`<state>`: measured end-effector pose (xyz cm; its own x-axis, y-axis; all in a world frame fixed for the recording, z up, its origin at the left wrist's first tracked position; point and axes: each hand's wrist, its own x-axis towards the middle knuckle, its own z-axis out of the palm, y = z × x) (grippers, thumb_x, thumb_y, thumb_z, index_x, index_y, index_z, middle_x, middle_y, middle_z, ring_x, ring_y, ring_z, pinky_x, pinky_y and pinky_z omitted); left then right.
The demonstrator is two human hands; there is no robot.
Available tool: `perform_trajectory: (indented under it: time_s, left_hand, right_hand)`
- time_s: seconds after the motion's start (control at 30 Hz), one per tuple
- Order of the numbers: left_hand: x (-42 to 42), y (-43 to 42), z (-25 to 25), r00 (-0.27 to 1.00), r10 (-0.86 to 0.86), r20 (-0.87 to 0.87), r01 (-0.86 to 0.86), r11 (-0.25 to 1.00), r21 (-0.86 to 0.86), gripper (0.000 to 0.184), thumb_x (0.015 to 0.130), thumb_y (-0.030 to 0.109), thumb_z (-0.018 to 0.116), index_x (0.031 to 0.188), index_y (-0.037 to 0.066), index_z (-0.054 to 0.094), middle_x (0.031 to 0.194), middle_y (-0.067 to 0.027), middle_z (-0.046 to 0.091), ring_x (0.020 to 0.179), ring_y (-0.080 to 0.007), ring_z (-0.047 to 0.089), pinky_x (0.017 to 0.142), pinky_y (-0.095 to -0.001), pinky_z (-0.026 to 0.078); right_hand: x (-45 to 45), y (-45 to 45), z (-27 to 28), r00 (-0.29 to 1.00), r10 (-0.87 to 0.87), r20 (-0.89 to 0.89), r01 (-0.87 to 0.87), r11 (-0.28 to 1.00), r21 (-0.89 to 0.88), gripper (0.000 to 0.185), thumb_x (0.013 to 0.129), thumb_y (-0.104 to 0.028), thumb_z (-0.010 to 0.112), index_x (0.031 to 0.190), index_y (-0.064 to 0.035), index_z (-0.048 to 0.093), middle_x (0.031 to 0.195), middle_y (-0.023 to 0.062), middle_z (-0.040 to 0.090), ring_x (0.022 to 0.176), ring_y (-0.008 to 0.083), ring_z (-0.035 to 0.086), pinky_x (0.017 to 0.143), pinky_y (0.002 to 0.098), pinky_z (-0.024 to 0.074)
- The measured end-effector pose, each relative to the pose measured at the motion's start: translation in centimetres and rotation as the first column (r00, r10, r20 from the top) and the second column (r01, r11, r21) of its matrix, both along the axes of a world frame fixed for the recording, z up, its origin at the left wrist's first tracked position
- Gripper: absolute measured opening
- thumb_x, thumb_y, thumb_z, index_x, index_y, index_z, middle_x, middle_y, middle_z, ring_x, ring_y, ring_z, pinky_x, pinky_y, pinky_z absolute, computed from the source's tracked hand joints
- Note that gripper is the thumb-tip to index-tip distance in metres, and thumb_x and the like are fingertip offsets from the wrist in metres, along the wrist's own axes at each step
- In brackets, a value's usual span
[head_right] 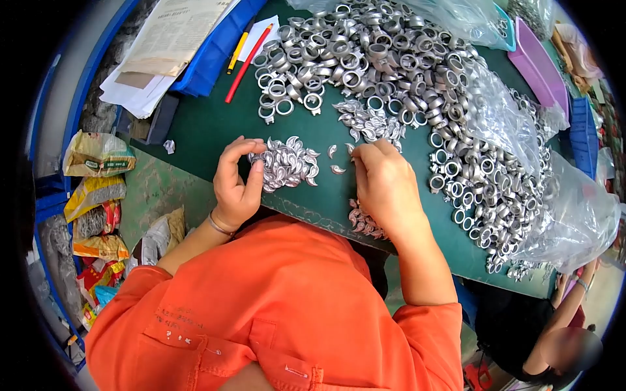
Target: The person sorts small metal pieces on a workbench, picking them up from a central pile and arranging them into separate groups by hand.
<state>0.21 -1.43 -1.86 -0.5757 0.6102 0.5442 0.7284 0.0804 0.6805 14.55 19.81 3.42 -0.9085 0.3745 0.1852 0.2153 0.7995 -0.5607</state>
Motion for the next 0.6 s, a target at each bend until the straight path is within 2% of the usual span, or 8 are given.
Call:
perform_trajectory:
  time_s: [0.1,0.13,0.2,0.3,0.43,0.5,0.53,0.6]
  left_hand:
    - [0.0,0.1,-0.1,1.0,-0.007,-0.002,0.007,1.0,0.004,0.033,0.089,-0.005,0.059,0.121,0.0,0.051,0.108,-0.012,0.067,0.108,-0.0275,0.064,0.106,-0.0476,0.04]
    - [0.0,0.1,-0.1,1.0,-0.007,0.001,0.007,1.0,0.004,0.033,0.089,-0.005,0.059,0.121,0.0,0.051,0.108,-0.0121,0.067,0.108,-0.0276,0.064,0.106,-0.0477,0.04]
    - [-0.1,0.0,-0.1,1.0,-0.002,0.0,0.002,1.0,0.004,0.033,0.089,-0.005,0.059,0.121,0.0,0.051,0.108,-0.0121,0.067,0.108,-0.0276,0.064,0.106,-0.0479,0.04]
    - [0.0,0.1,0.0,1.0,-0.003,0.017,0.003,1.0,0.004,0.032,0.089,-0.004,0.059,0.12,0.0,0.051,0.107,-0.0122,0.067,0.108,-0.0277,0.064,0.106,-0.0483,0.04]
    - [-0.1,0.2,-0.1,1.0,0.001,0.004,-0.001,1.0,0.02,0.032,0.088,-0.002,0.061,0.12,0.0,0.053,0.107,-0.0119,0.067,0.105,-0.0292,0.063,0.104,-0.049,0.042]
    - [-0.1,0.2,-0.1,1.0,0.008,0.004,-0.008,0.999,0.04,0.032,0.088,0.001,0.062,0.119,0.001,0.055,0.106,-0.0113,0.067,0.103,-0.0306,0.063,0.103,-0.0492,0.043]
    - [-0.1,0.1,-0.1,1.0,0.003,-0.001,-0.003,1.0,0.024,0.033,0.088,-0.002,0.061,0.12,0.0,0.053,0.107,-0.0123,0.067,0.105,-0.0292,0.063,0.104,-0.0489,0.042]
    - [-0.1,0.1,0.0,1.0,0.0,-0.007,0.0,1.0,0.009,0.033,0.089,-0.005,0.06,0.121,0.0,0.052,0.107,-0.0133,0.068,0.107,-0.0278,0.064,0.106,-0.0487,0.04]
  right_hand:
    - [-0.3,-0.6,-0.3,0.993,0.113,-0.022,-0.114,0.99,-0.086,0.012,0.081,0.001,0.064,0.092,-0.0034,0.067,0.089,0.0135,0.062,0.081,0.0359,0.063,0.07,0.0441,0.0526]
    - [-0.3,-1.2,-0.5,0.99,0.136,0.035,-0.134,0.99,-0.04,0.015,0.078,0.001,0.063,0.092,-0.0033,0.067,0.09,0.013,0.061,0.085,0.0347,0.062,0.072,0.0427,0.0525]
    - [-0.5,-1.6,-1.2,0.989,0.148,-0.008,-0.147,0.987,0.069,0.014,0.077,0.001,0.064,0.09,-0.0028,0.066,0.09,0.0135,0.059,0.087,0.0345,0.061,0.073,0.0421,0.0525]
    - [-0.2,-1.7,-1.0,0.987,0.143,0.079,-0.152,0.98,0.125,0.01,0.076,0.0,0.064,0.086,-0.0024,0.064,0.091,0.0147,0.06,0.087,0.0347,0.061,0.074,0.0423,0.0522]
    - [-0.4,-1.7,-0.4,0.986,0.139,0.095,-0.15,0.981,0.124,0.005,0.078,-0.001,0.064,0.084,-0.0012,0.063,0.09,0.0165,0.06,0.082,0.0355,0.062,0.071,0.0431,0.0525]
    - [-0.7,-1.8,0.4,0.977,0.145,0.158,-0.119,0.979,-0.167,0.003,0.082,-0.002,0.064,0.083,0.0003,0.064,0.084,0.0184,0.062,0.075,0.037,0.063,0.07,0.0442,0.0528]
    - [-1.1,-2.0,0.8,0.977,0.147,0.157,-0.121,0.979,-0.165,0.003,0.082,-0.002,0.064,0.083,0.0003,0.064,0.084,0.0184,0.062,0.075,0.037,0.063,0.07,0.0442,0.0528]
    - [-1.7,-2.6,1.4,0.985,0.145,0.092,-0.086,0.879,-0.469,0.006,0.085,-0.004,0.064,0.086,0.0015,0.066,0.079,0.0197,0.063,0.072,0.0387,0.064,0.07,0.0449,0.0528]
